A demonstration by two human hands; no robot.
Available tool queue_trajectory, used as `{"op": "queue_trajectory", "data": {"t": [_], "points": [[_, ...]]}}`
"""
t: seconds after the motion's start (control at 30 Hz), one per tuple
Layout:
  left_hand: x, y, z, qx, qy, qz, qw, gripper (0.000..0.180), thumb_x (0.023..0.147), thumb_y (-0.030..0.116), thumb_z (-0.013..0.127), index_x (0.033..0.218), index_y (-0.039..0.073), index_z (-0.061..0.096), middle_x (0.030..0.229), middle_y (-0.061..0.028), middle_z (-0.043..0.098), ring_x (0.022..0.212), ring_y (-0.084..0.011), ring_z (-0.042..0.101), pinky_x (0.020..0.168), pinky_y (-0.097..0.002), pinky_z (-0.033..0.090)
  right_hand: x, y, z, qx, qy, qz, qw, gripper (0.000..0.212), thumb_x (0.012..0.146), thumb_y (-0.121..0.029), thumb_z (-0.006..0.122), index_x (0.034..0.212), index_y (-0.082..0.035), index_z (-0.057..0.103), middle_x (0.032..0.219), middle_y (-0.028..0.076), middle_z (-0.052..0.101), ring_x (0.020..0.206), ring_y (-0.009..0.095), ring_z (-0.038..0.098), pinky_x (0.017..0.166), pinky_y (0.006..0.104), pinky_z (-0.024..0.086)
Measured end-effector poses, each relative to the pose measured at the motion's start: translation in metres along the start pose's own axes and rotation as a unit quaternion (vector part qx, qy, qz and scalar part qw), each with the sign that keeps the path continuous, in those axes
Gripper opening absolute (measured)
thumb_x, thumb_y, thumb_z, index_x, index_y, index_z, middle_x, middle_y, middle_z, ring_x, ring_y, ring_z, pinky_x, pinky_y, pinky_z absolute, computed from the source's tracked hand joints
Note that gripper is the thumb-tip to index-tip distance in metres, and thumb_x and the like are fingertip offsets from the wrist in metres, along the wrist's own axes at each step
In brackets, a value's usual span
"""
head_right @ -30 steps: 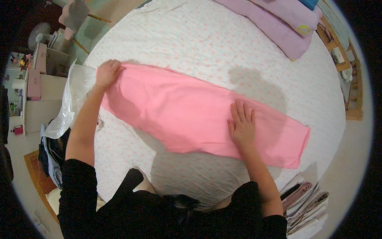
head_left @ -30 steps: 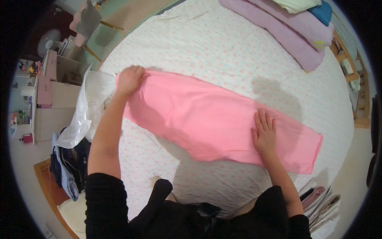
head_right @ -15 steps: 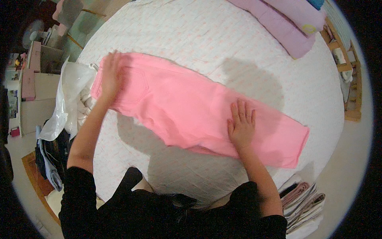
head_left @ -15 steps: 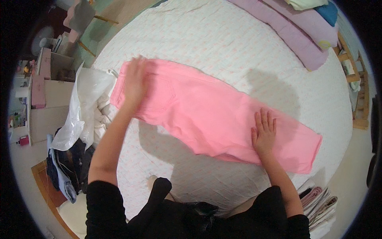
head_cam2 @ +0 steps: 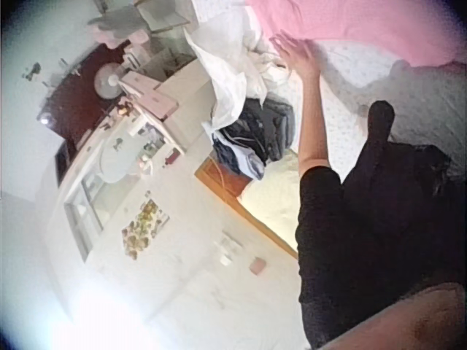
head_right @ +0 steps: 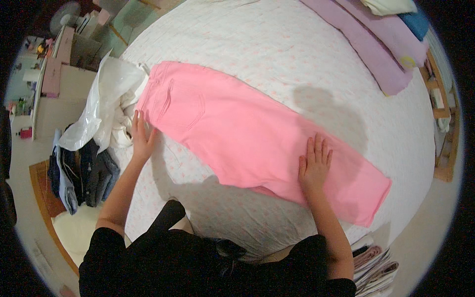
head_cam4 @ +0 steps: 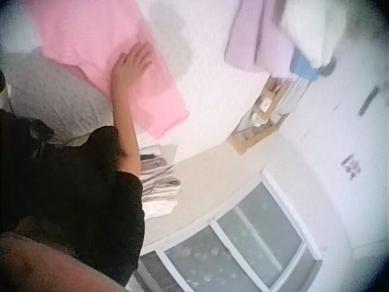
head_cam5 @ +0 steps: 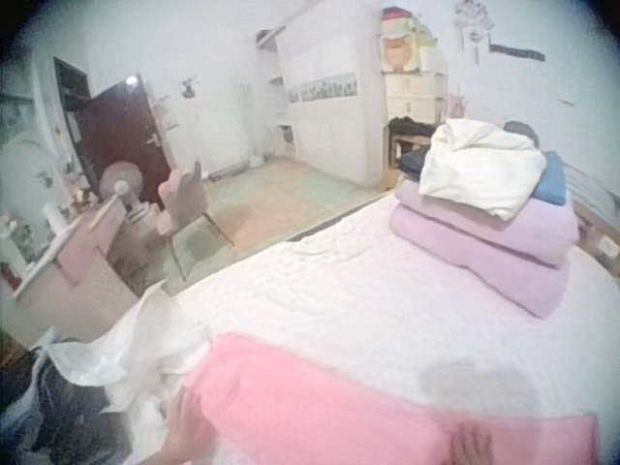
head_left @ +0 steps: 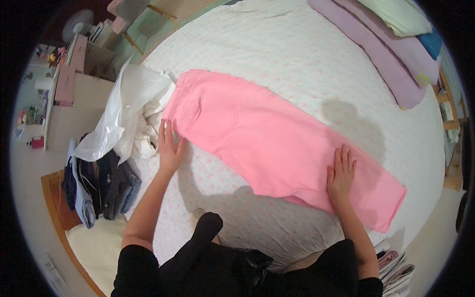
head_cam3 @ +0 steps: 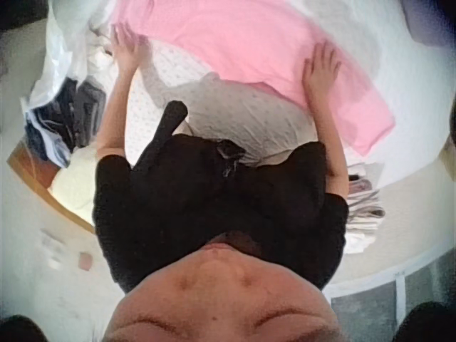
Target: The person folds multiple garments on a bed, including black pants, white shorts, and pink pants. Each item is smoothed, folded into a compact rectangle, and placed into a growing stack.
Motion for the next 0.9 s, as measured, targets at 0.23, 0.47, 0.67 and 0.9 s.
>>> {"op": "queue_trajectory", "data": {"t": [0.23, 0.47, 0.67, 0.9], "points": [[-0.011, -0.019, 0.063, -0.522, 0.014, -0.517, 0.678, 0.048, 0.089, 0.033, 0.068, 0.113, -0.006, 0.054, 0.093, -0.0083, 0.063, 0.075, -0.0146, 0.061, 0.063, -0.0262, 0.049, -0.023, -0.176, -0.016, 0.211, -0.144, -0.336, 0.906, 0.054, 0.080, -0.031, 0.064, 0.123, 0.000, 0.052, 0.130, 0.019, 0.048, 0.121, 0.039, 0.044, 0.103, 0.0516, 0.035], [0.022, -0.005, 0.058, -0.656, -0.016, -0.503, 0.563, 0.044, 0.085, 0.029, 0.069, 0.114, -0.003, 0.058, 0.102, -0.0095, 0.067, 0.084, -0.0178, 0.065, 0.068, -0.0307, 0.052, -0.019, -0.232, 0.010, -0.027, -0.105, -0.351, 0.930, 0.035, 0.072, -0.017, 0.062, 0.103, -0.003, 0.056, 0.110, 0.017, 0.051, 0.095, 0.030, 0.051, 0.072, 0.0404, 0.046], [0.040, -0.021, 0.070, -0.585, 0.004, -0.525, 0.618, 0.039, 0.079, 0.028, 0.072, 0.101, -0.003, 0.062, 0.087, -0.0084, 0.066, 0.068, -0.0181, 0.062, 0.057, -0.0325, 0.049, -0.038, -0.236, 0.015, -0.108, -0.001, -0.408, 0.906, 0.027, 0.073, -0.016, 0.057, 0.097, -0.004, 0.054, 0.091, 0.014, 0.056, 0.075, 0.027, 0.054, 0.058, 0.0379, 0.047], [0.032, -0.040, 0.083, -0.500, -0.066, -0.544, 0.671, 0.052, 0.080, 0.032, 0.074, 0.115, -0.003, 0.059, 0.101, -0.0123, 0.067, 0.079, -0.0206, 0.067, 0.066, -0.0326, 0.054, -0.062, -0.254, 0.048, -0.271, 0.025, -0.472, 0.838, 0.026, 0.079, -0.020, 0.056, 0.098, -0.003, 0.054, 0.086, 0.020, 0.060, 0.071, 0.025, 0.058, 0.047, 0.0348, 0.044]]}}
Point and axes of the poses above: each hand's wrist, its own x-axis towards the middle knuckle, its own z-axis out of the palm, y = z × x, the point moved 6 cm from there along x, towards the middle knuckle
